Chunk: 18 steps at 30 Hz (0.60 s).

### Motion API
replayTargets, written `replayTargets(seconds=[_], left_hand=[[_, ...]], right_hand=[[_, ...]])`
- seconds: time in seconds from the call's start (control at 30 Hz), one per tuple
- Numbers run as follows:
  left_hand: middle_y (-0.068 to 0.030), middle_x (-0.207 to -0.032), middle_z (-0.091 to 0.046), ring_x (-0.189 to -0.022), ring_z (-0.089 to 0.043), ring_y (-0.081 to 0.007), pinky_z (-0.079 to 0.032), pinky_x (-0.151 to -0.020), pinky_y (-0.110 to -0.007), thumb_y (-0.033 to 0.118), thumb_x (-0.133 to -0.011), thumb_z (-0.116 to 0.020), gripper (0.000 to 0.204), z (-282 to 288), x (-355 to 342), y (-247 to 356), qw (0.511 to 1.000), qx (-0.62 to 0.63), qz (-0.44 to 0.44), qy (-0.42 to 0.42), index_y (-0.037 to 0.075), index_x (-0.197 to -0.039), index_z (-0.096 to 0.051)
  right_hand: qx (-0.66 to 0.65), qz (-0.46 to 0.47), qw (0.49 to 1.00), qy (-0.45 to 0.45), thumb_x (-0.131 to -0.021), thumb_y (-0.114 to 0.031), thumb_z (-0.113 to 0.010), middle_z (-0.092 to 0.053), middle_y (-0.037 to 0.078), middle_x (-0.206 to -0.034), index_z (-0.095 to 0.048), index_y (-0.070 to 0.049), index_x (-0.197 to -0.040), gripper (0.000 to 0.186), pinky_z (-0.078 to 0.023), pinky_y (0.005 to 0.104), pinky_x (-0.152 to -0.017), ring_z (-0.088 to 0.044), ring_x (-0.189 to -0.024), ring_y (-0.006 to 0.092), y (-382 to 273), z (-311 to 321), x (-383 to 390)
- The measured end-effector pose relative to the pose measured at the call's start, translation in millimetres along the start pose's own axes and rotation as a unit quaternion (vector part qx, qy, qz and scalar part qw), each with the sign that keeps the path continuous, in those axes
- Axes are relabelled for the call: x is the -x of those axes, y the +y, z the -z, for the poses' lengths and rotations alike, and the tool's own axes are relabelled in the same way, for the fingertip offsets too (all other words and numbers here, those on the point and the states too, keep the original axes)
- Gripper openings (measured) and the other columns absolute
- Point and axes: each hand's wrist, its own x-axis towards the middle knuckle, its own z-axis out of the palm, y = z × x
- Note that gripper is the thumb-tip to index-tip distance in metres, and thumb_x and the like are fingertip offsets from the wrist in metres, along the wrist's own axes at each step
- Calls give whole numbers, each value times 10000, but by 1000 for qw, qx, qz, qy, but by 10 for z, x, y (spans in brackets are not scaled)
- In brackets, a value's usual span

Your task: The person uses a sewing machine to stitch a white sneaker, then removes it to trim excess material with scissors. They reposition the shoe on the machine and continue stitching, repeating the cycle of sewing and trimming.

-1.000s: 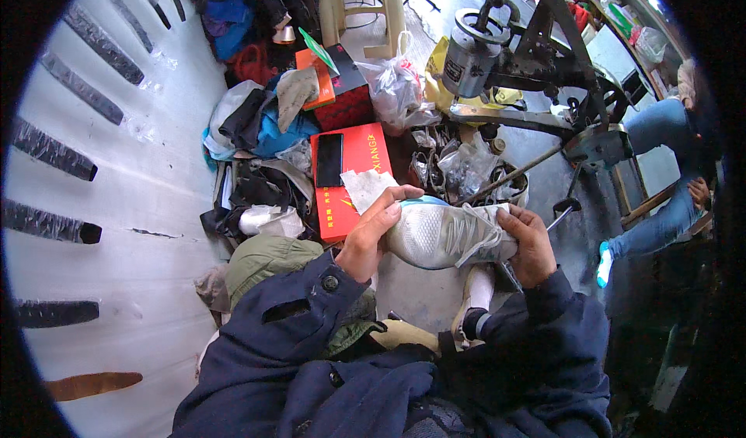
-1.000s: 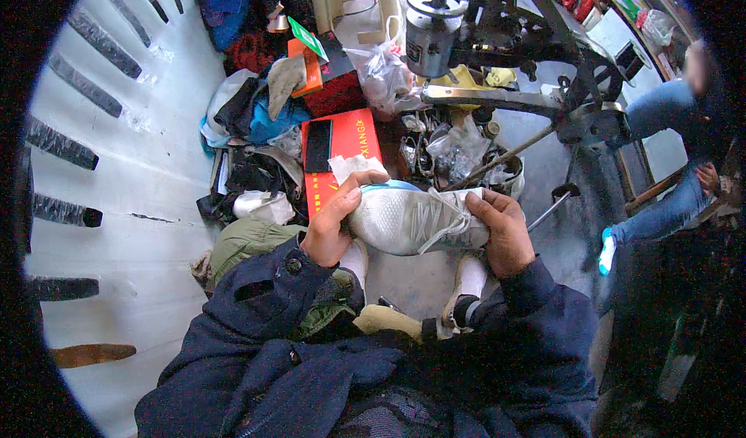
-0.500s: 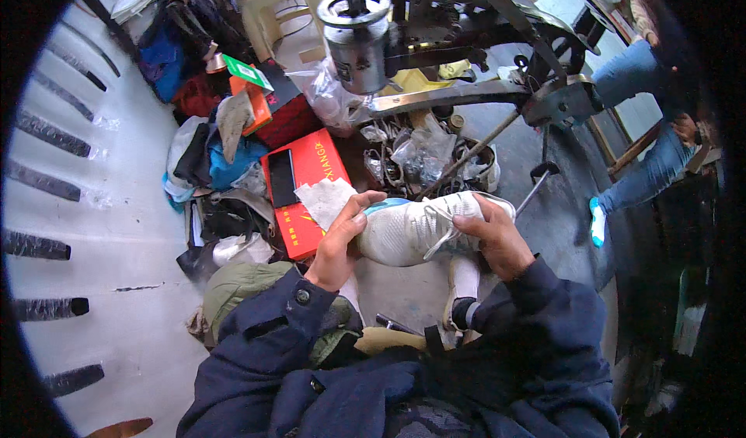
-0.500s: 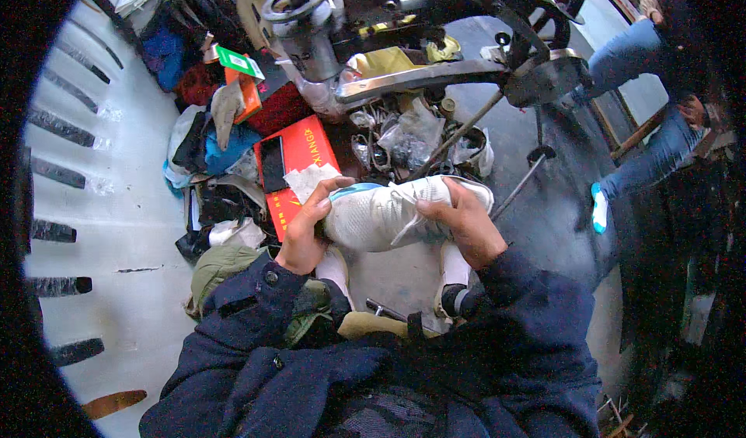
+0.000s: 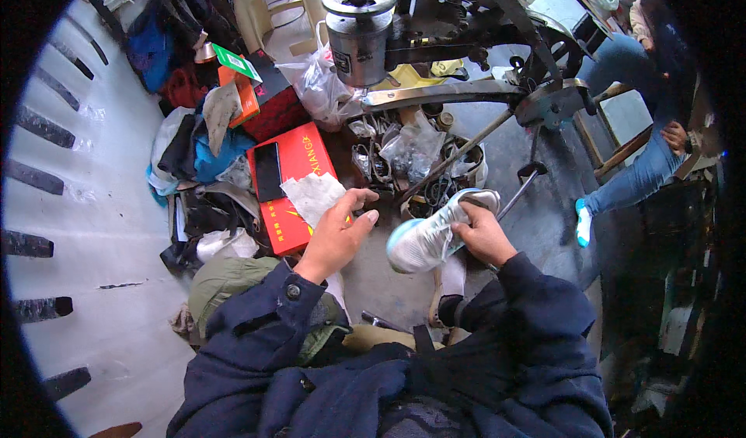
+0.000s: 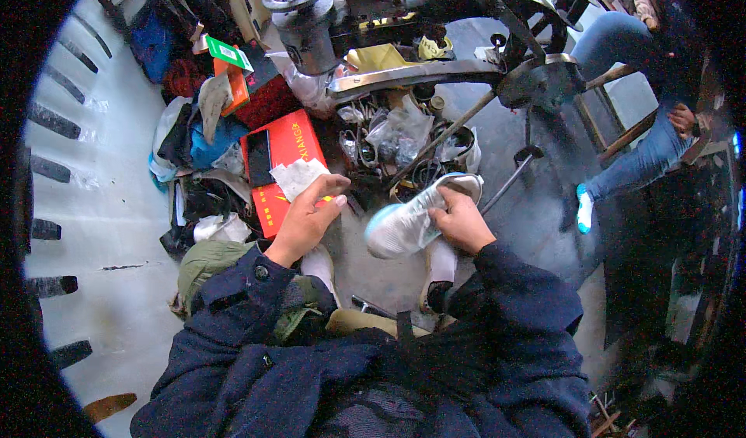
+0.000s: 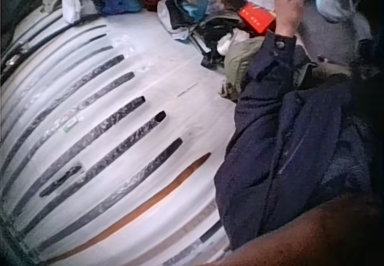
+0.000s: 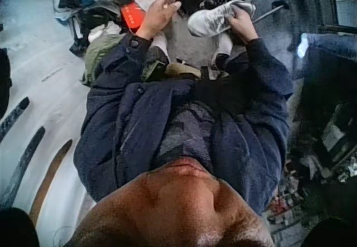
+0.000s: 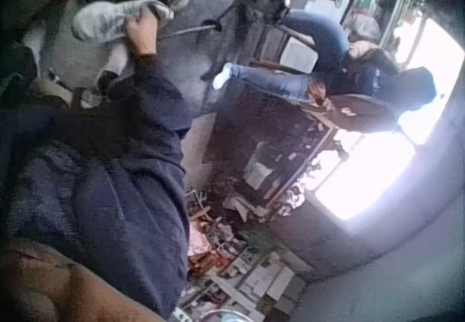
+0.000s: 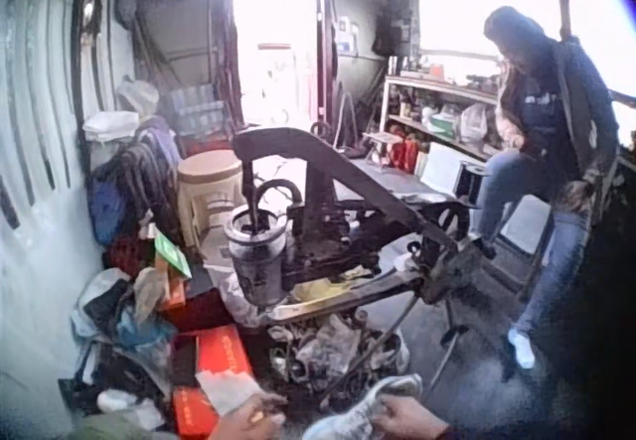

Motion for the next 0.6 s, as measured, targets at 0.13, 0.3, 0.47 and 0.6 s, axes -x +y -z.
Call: replayTargets(seconds=[0.13, 0.3, 0.47, 0.6], left_hand=[[-87, -1053, -670, -968, -636, -183, -514, -843, -335, 199, -1000, -592, 248, 4, 52, 32, 994, -86, -6, -72, 64, -1205, -625], [-214, -938, -697, -905, -679, -401, -530, -781, -471, 325, -972, -609, 282, -86, 216, 113, 959, -182, -18, -216, 71, -1090, -650], [-235, -910, -692, -896, -656, -455, -503, -784, -558, 379, -960, -576, 350, -204, 311, 90, 919, -238, -52, -311, 56, -1047, -678], [-227, -891, -700, -875, -667, -450, -525, -778, -545, 384, -937, -562, 374, -273, 300, 92, 911, -250, -80, -318, 39, -975, -701]], right_hand=[[189, -54, 980, -10, -834, -147, -609, -689, 249, -1014, -677, -56, -1044, 239, -510, 520, -853, -644, -982, 448, 560, -72, 83], [311, -152, 938, 4, -833, -158, -580, -702, 241, -1004, -683, -55, -1025, 241, -520, 534, -854, -661, -970, 445, 915, 16, 43], [369, -44, 921, 118, -853, -174, -682, -665, 216, -1158, -615, -18, -1189, 376, -504, 492, -914, -629, -1072, 415, 581, -43, -148], [59, 3, 998, 26, -897, -144, -679, -725, 179, -1026, -687, -23, -1131, 263, -539, 378, -840, -707, -956, 311, 132, -408, -451]])
